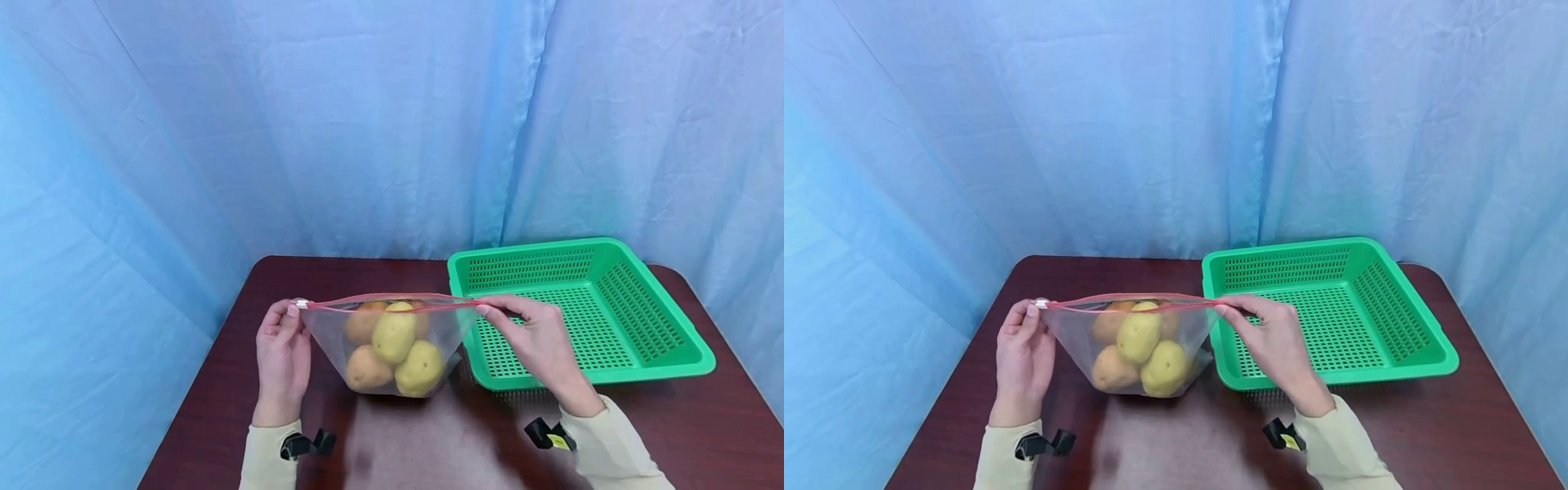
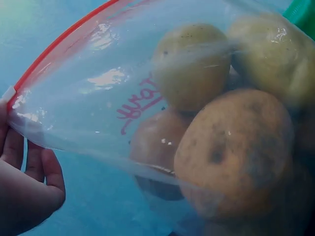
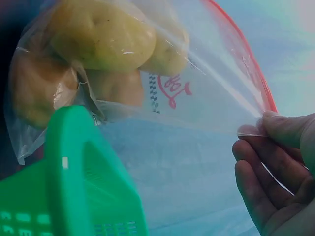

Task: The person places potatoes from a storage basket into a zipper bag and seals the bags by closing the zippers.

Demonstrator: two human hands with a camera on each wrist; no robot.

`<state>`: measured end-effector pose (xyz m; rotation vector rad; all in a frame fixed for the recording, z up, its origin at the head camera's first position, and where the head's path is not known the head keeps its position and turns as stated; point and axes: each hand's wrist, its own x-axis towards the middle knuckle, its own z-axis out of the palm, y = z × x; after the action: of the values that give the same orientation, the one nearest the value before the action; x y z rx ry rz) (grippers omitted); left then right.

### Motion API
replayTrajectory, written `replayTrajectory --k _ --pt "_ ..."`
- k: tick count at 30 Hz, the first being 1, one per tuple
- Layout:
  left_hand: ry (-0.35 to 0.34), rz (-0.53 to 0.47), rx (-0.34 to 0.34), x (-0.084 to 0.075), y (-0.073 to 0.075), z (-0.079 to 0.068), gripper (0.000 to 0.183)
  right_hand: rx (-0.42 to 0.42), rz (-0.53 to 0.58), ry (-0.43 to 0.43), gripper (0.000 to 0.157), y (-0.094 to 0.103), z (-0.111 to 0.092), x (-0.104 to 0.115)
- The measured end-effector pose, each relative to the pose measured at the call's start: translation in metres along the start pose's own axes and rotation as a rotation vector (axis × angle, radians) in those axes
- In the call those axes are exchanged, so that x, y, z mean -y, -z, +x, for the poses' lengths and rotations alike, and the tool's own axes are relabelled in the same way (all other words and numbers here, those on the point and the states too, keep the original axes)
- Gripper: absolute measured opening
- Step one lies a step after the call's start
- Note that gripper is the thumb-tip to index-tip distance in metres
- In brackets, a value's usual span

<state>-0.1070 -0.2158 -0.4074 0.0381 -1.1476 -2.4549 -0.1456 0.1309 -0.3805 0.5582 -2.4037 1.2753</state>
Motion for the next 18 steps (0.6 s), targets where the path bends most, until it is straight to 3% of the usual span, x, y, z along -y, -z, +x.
replayTrajectory --k 6,11,14,18 --pt "-0.043 0.098 0.017 0.005 0.004 -0.014 0.02 0.066 -0.034 -0.107 0.014 -0.003 -0.003 -0.009" --pt "-0.105 0.12 0.074 0.006 0.003 -0.018 0.02 0.112 -0.046 -0.118 0.024 -0.004 -0.003 -0.008" --pt "-0.12 0.115 0.095 0.006 0.003 -0.018 0.021 0.09 -0.052 -0.072 0.029 -0.006 0.0 -0.003" --pt "-0.127 0.109 0.107 0.007 0.002 -0.018 0.021 -0.006 -0.049 0.12 0.036 -0.011 0.007 0.008"
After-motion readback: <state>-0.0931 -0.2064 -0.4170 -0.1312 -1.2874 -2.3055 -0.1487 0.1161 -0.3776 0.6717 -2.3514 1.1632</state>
